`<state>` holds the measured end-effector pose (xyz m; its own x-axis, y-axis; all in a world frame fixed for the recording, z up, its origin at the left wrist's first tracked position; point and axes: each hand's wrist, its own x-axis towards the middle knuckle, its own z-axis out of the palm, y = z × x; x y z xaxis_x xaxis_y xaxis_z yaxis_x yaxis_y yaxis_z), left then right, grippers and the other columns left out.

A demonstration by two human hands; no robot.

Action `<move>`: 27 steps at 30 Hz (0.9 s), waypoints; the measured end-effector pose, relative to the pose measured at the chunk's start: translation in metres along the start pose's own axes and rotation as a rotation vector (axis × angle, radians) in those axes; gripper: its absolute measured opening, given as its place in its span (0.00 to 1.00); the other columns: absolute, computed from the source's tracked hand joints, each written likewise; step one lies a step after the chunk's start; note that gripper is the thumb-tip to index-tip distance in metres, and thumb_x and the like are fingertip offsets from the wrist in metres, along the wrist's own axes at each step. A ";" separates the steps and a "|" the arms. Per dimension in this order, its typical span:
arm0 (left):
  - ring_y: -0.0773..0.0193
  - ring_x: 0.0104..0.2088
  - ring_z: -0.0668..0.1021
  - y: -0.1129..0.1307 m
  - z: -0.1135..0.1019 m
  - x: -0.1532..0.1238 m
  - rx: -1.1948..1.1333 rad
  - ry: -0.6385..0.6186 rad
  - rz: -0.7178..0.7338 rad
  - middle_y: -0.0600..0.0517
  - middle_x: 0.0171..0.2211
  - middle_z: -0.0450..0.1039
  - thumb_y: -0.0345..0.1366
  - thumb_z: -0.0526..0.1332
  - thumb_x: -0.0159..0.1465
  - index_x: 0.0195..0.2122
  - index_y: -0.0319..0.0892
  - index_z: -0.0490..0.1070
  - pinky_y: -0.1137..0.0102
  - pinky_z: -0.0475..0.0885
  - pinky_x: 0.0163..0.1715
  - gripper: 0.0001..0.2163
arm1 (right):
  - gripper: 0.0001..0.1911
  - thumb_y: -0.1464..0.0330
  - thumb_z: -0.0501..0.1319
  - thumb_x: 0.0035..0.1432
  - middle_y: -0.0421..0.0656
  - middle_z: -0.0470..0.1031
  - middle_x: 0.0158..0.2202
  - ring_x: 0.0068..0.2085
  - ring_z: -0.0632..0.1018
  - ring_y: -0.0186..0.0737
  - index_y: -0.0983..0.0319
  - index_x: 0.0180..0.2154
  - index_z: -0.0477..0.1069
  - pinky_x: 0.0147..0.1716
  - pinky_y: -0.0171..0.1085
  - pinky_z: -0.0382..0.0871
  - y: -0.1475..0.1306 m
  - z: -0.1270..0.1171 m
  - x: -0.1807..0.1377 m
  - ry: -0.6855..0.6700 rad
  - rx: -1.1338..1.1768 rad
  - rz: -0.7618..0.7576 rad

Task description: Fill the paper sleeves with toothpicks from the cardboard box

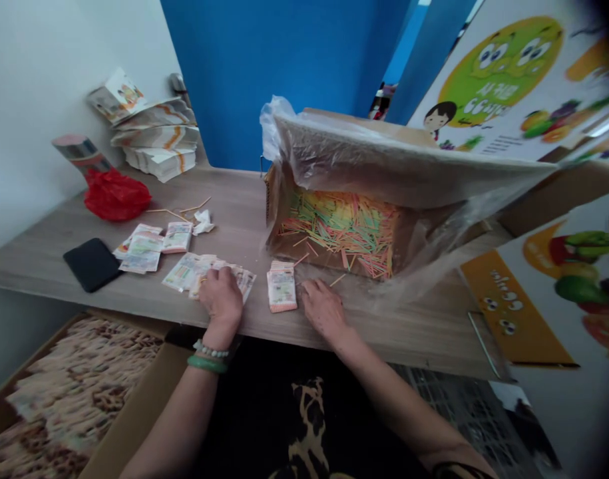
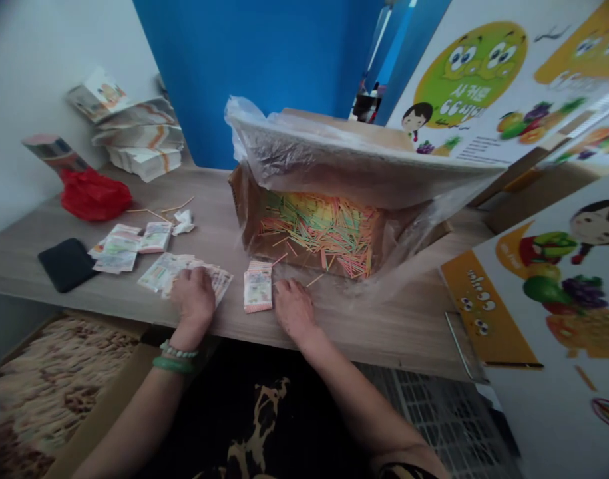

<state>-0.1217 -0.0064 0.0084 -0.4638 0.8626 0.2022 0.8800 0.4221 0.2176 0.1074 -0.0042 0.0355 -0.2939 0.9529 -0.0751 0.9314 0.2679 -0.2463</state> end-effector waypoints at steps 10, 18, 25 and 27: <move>0.51 0.45 0.75 0.055 -0.016 -0.029 -0.293 -0.107 0.437 0.41 0.48 0.75 0.34 0.53 0.68 0.41 0.42 0.79 0.60 0.66 0.46 0.13 | 0.18 0.76 0.49 0.64 0.53 0.71 0.52 0.53 0.69 0.51 0.60 0.44 0.76 0.48 0.44 0.64 0.076 -0.021 0.015 -0.090 -0.211 0.032; 0.44 0.47 0.76 0.144 0.009 0.019 -0.264 -0.265 0.543 0.35 0.44 0.75 0.35 0.55 0.68 0.39 0.36 0.79 0.58 0.66 0.46 0.13 | 0.17 0.70 0.47 0.68 0.52 0.77 0.48 0.50 0.76 0.47 0.63 0.51 0.71 0.47 0.40 0.65 0.090 -0.035 0.037 0.143 -0.108 0.263; 0.43 0.43 0.79 0.158 0.029 0.026 -0.186 -0.346 0.476 0.32 0.42 0.77 0.31 0.53 0.66 0.43 0.35 0.77 0.60 0.69 0.39 0.13 | 0.18 0.74 0.50 0.64 0.58 0.79 0.45 0.49 0.79 0.51 0.66 0.51 0.72 0.46 0.43 0.69 0.089 -0.034 0.081 0.005 -0.094 0.410; 0.45 0.41 0.80 0.158 0.028 0.029 -0.188 -0.379 0.414 0.32 0.42 0.78 0.33 0.53 0.67 0.47 0.36 0.76 0.62 0.69 0.38 0.14 | 0.21 0.78 0.51 0.60 0.57 0.80 0.46 0.50 0.79 0.50 0.65 0.52 0.73 0.48 0.43 0.68 0.089 -0.032 0.083 -0.020 -0.063 0.351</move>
<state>0.0071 0.0927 0.0219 0.0138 0.9991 -0.0409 0.9308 0.0021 0.3656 0.1731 0.1029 0.0383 0.0432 0.9856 -0.1636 0.9876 -0.0669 -0.1422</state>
